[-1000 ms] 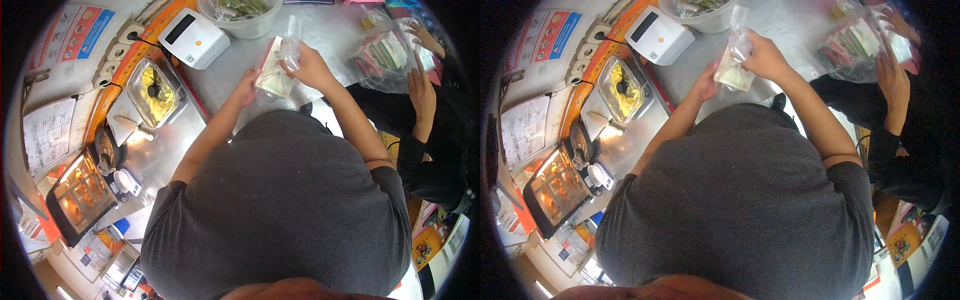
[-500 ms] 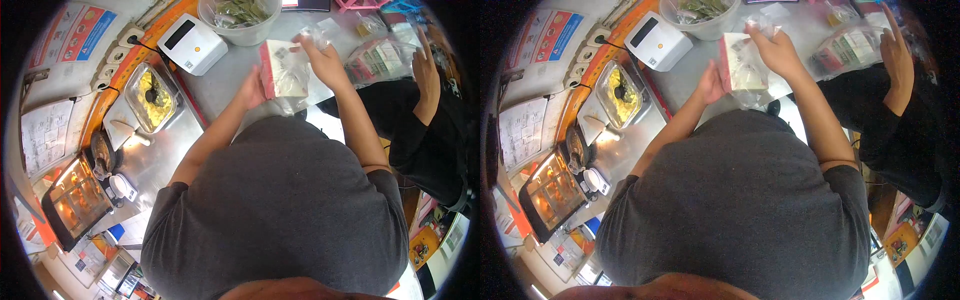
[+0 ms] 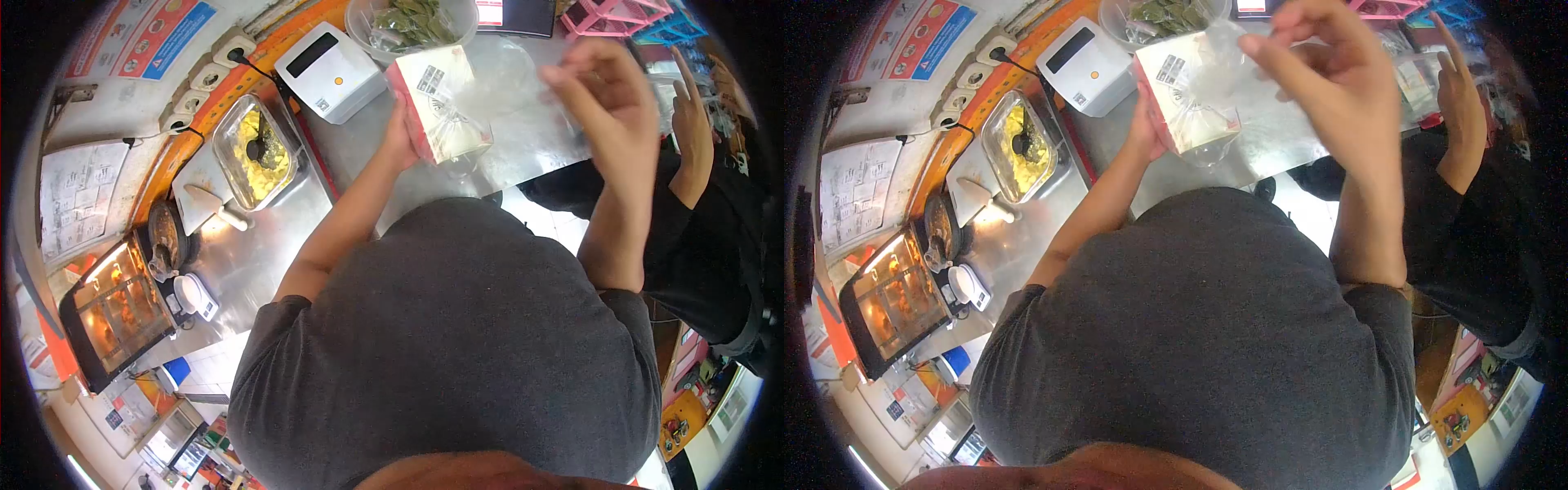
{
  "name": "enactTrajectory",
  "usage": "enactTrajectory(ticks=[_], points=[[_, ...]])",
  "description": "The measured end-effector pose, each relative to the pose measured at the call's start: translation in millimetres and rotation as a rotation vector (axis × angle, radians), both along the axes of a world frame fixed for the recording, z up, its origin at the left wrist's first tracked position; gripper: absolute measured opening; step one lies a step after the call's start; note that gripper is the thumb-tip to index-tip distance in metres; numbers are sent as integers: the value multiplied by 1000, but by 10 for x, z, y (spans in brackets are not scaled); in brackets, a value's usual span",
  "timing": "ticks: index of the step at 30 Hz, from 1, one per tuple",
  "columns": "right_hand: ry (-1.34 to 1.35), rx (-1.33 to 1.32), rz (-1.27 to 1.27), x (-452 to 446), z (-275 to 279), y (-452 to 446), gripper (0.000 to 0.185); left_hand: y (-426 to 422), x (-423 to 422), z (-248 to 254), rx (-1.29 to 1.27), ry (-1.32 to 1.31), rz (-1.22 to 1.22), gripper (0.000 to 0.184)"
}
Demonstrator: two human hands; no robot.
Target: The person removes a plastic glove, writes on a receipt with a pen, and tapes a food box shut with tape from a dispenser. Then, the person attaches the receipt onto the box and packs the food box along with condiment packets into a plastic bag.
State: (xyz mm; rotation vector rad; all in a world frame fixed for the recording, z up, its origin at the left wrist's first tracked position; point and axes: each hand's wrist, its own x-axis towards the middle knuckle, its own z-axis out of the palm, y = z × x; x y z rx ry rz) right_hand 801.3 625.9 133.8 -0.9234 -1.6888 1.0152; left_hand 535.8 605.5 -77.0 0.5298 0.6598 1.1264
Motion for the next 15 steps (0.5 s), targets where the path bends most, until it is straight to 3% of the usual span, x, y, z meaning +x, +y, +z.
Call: enactTrajectory(ticks=[1,3,4,5,6,7,8,9,11,13,15], points=[[1,0,1,9,128,-26,45,-2,-6,25,0,1,1,96],[423,237,468,-35,354,-49,52,9,-21,65,-100,-93,-16,93],[528,266,481,-98,327,-30,57,7,-57,48,-97,-92,-18,93],[526,271,478,-77,223,43,57,1,-122,5,-97,-250,-62,90],[307,291,330,-31,67,136,59,3,-190,-58,-97,-409,-108,88],[89,307,181,-36,-23,158,62,27,-256,-143,-94,-410,-113,88],[-11,238,50,-110,-112,117,49,67,-325,-229,-130,-404,-116,86],[-13,242,52,-133,-194,103,49,100,-383,-232,-165,-399,-117,84],[-435,408,72,-176,-312,89,54,138,-490,-236,-222,-344,-137,80],[-448,398,103,-300,-316,19,55,179,-484,173,-12,432,-182,73],[-462,385,128,-402,-316,-60,55,180,-441,592,-66,443,-241,71]])
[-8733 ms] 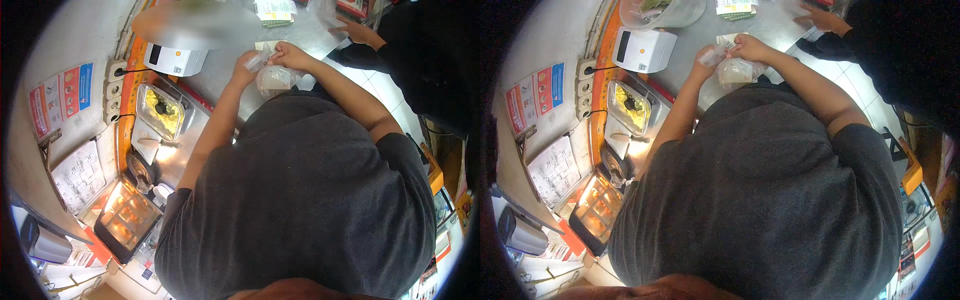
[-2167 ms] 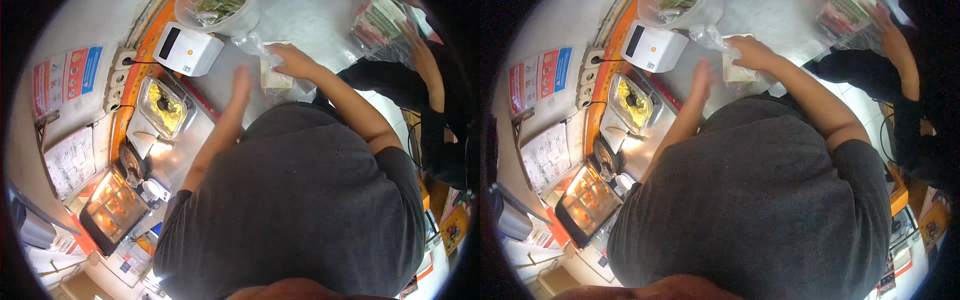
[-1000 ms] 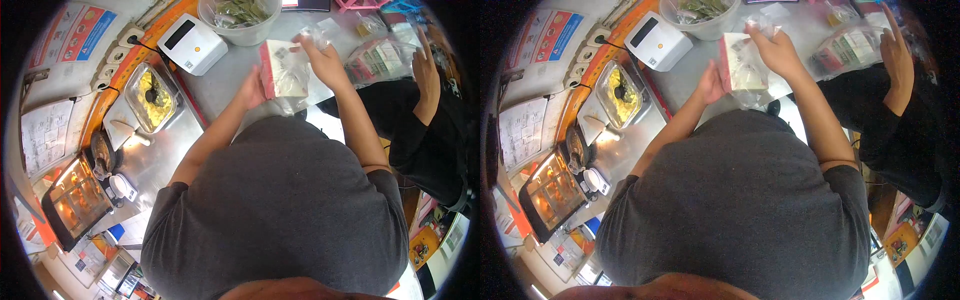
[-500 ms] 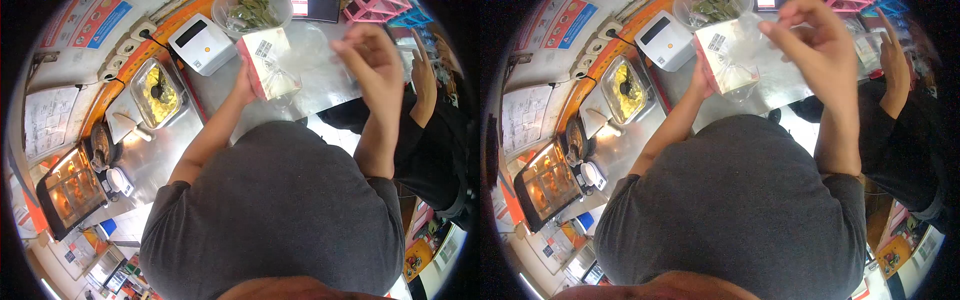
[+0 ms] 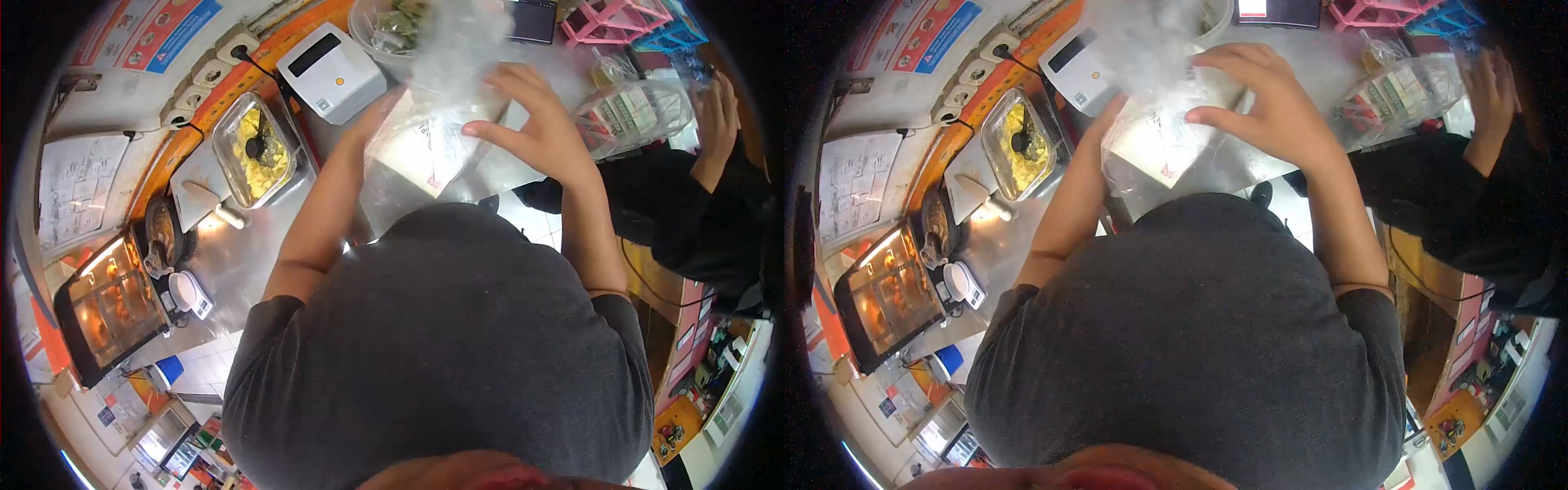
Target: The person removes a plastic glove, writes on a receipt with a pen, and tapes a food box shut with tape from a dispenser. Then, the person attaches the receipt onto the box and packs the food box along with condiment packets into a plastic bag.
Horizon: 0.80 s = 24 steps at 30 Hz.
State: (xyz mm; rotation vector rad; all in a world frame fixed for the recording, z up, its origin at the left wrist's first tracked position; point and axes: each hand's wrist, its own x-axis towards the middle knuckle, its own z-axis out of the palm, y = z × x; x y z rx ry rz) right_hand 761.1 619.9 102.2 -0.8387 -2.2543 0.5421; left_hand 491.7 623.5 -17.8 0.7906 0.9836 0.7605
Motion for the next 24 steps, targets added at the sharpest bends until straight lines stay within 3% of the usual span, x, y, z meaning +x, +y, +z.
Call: enactTrajectory(ticks=[1,4,6,7,10,11,15,17,18,20,21,23,24], points=[[-76,-113,-15,-27,2,-33,51,-13,32,156,-62,15,-53,69],[-57,169,2,-68,-198,83,42,-38,164,417,35,70,-157,77],[-89,-219,154,-21,-101,63,43,-37,208,405,84,97,-209,81],[-107,-222,116,18,-77,28,19,-45,206,323,37,-64,-161,84],[94,-288,29,177,-280,-17,15,-90,195,-35,-103,-546,-10,93],[84,-296,11,214,-372,-13,15,-120,200,-149,-155,-707,42,95],[222,-222,55,133,-392,-67,17,-270,432,-276,91,-698,160,106],[355,-512,-139,29,-303,-210,18,-407,603,-108,216,-695,182,109],[357,-511,-134,-9,-306,-232,18,-390,638,-138,219,-693,185,109],[438,-665,-8,-44,-322,-266,33,-309,694,-205,153,-1312,-95,112],[440,-659,-18,-51,-309,-287,33,-349,689,-36,-24,-1394,-105,108],[168,-657,16,-18,-288,-339,34,-317,675,-141,-89,-1354,-104,106],[175,-653,-5,31,-442,-323,34,-299,653,-259,-149,-1307,-90,105]])
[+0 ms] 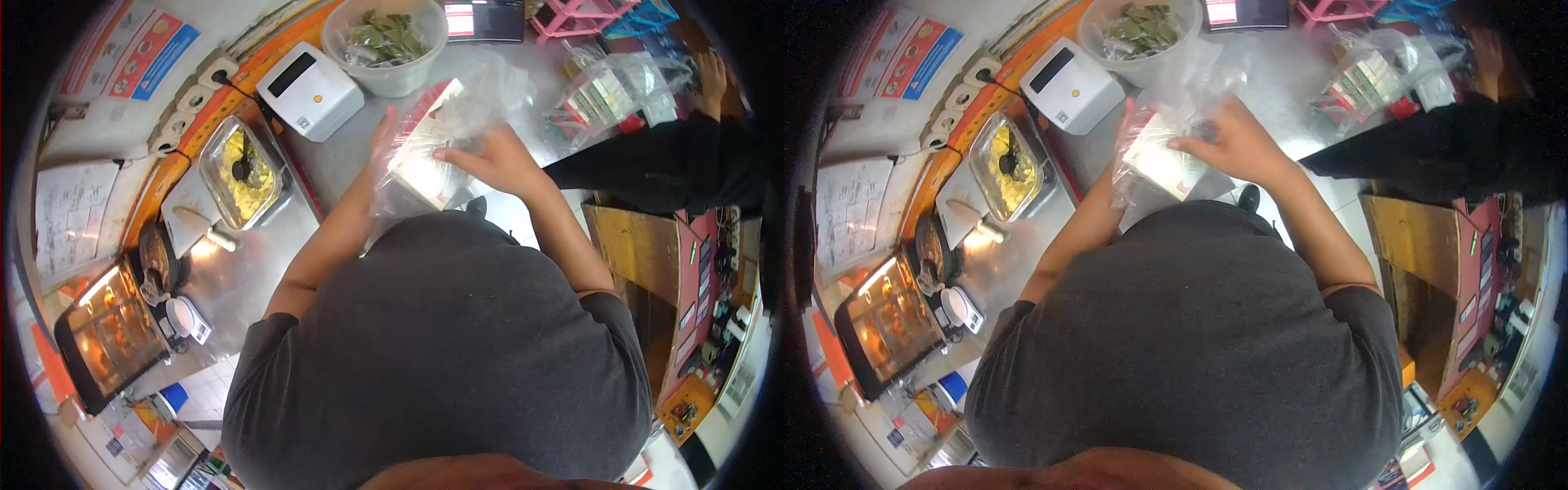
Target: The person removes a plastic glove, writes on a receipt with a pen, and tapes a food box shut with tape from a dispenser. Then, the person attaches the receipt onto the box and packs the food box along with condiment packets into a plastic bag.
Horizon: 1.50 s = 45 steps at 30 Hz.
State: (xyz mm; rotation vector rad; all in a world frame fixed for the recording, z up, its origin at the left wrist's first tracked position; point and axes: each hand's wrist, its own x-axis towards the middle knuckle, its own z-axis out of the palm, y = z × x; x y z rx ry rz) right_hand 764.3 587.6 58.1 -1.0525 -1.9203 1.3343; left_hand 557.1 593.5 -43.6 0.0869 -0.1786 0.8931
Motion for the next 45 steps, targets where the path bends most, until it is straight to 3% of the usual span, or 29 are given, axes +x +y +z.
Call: enactTrajectory(ticks=[1,2,3,6,7,9,12,17,21,22,24,25,26,28,30,31,32,33,34,36,38,39,43,44,45], points=[[-136,177,-15,49,-277,51,32,67,-60,-236,78,645,94,101],[-276,350,-27,102,-424,70,30,116,-46,-593,85,645,74,101],[-326,167,-52,150,-376,60,29,155,-40,-970,71,713,15,97],[-389,120,-316,294,-641,-23,23,32,-8,-1330,-6,1042,-49,81],[-386,128,-324,374,-835,-5,23,-2,-57,-1749,-73,1066,-41,78],[-173,183,-247,608,-1284,124,38,-214,-161,-1669,-274,1485,-57,74],[-198,405,-166,851,-1531,372,39,-497,-363,-1709,-318,1455,32,68],[-285,457,-175,1235,-1531,818,33,-863,-656,-1436,-60,1785,-15,67],[-297,538,-410,1323,-1540,1092,34,-931,-628,-1470,-123,1876,107,63],[-293,539,-405,1270,-1488,1093,34,-910,-614,-1482,-39,1909,147,62],[-344,406,-714,1147,-1389,1111,38,-860,-598,-1432,35,1938,201,61],[-329,600,-727,1091,-1315,1109,35,-800,-544,-1334,44,1899,218,60],[-334,617,-712,1031,-1248,1094,35,-729,-468,-1237,55,1854,238,59],[-237,738,-922,710,-988,902,36,-626,-392,-1214,80,1832,273,58],[-245,798,-759,455,-963,638,42,-541,-339,-1253,104,1820,295,57],[-170,767,-609,307,-989,477,40,-486,-287,-1327,176,1753,264,57],[-79,563,-440,101,-929,232,41,-394,-246,-1422,251,1686,232,57],[-131,593,-236,16,-1042,72,39,-246,-234,-1644,253,1682,236,57],[-55,372,-45,-109,-913,-147,29,-60,-234,-1954,702,1554,126,56],[-126,278,200,-223,-1012,-398,22,45,-163,-1994,1138,1381,27,56],[-95,200,184,-292,-893,-559,20,-152,114,-1646,439,1574,-84,49],[-63,101,158,-295,-857,-649,19,-170,171,-1673,413,1526,-119,49],[-118,113,147,-13,-864,-791,20,-351,301,-1784,363,1520,-151,47],[-145,62,126,61,-829,-831,21,-383,266,-1813,699,1461,-130,44],[-170,14,105,126,-804,-889,22,-449,232,-1932,862,1487,-144,45]])
